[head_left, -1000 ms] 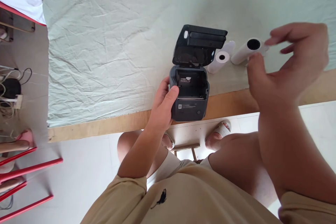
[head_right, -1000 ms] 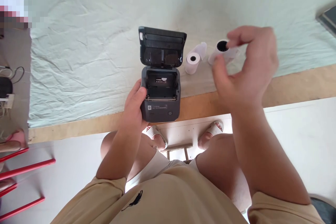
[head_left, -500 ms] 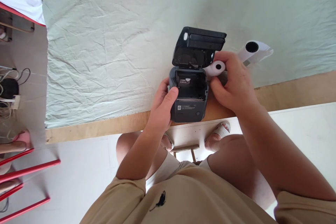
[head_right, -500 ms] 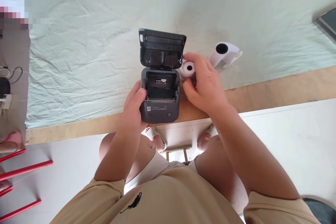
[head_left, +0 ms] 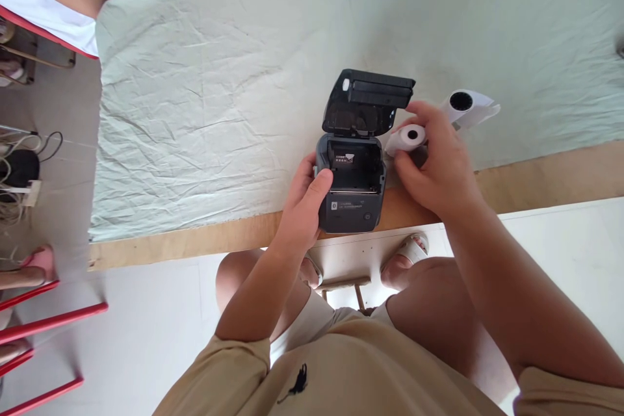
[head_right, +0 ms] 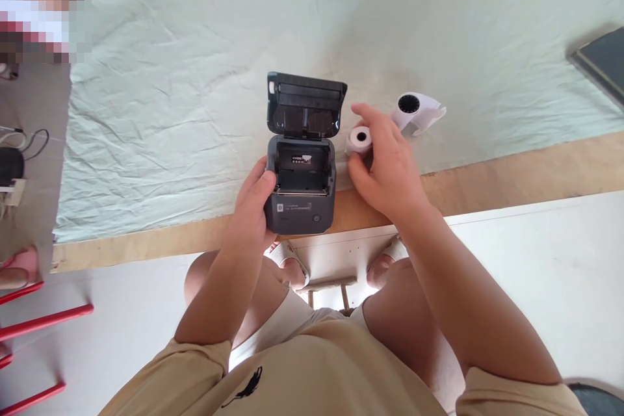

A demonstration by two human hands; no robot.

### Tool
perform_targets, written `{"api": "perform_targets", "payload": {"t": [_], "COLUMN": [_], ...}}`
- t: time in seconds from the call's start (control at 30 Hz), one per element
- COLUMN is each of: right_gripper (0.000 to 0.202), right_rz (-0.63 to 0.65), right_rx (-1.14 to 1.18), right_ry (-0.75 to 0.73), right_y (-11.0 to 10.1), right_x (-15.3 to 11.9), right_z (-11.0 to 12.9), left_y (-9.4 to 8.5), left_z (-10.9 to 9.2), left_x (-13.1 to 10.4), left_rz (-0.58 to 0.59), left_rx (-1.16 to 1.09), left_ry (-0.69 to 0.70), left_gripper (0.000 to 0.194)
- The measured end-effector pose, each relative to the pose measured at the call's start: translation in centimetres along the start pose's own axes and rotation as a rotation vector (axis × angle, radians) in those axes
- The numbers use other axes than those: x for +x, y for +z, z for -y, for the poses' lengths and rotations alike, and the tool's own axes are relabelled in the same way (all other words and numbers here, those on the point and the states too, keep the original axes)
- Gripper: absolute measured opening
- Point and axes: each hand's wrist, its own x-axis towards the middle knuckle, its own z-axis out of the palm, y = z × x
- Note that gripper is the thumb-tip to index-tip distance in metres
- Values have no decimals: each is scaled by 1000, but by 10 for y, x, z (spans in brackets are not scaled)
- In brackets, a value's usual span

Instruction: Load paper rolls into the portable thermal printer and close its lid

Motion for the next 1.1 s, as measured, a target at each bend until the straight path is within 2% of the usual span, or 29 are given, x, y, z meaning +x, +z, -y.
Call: {"api": "perform_targets", "payload": {"t": [0.07, 0.23, 0.33, 0.43, 0.53, 0.6, 0.67, 0.7, 0.77, 0.87, 0.97, 1.1], "right_gripper": [65, 42, 48, 62, 53, 42, 39, 40, 45, 51, 53, 34], "right_rz": [0, -60, -66, -129, -199, -129, -48, -44, -116, -210, -204, -150], "right_rx": [-17, -90, -23, 192, 521, 737, 844, 836, 677, 287, 100, 46], "right_ry": [-21, 60, 78, 105, 159, 240, 271, 242, 132, -175, -423, -359], "right_y": [0, 1, -1, -3, -5, -7, -10, -12, -15, -15, -8, -1], "right_x": [-1, -3, -3, -2, 0, 1, 1, 0, -2, -4, -3, 0], "right_z": [-1, 1, 2, 5, 9, 12, 17, 20, 30, 48, 61, 62], "left_y": [0, -1, -1, -1, -1, -2, -3, -3, -3, -3, -4, -5], "left_z": [0, 2, 3, 3, 3, 5, 6, 6, 7, 6, 7, 8], "left_x": [0, 2, 3, 3, 3, 4, 5, 6, 6, 6, 6, 6], "left_rz": [-2, -6, -13, -17, -16, -11, -3, -1, 3, 15, 28, 49], "left_rx": [-10, -23, -20, -17, -17, -17, -15, -13, -12, 4, 33, 44], "left_ry": [3, 8, 14, 23, 26, 34, 43, 44, 46, 42, 61, 84], "left_gripper": [59, 56, 56, 56, 56, 57, 59, 59, 60, 62, 63, 62]}}
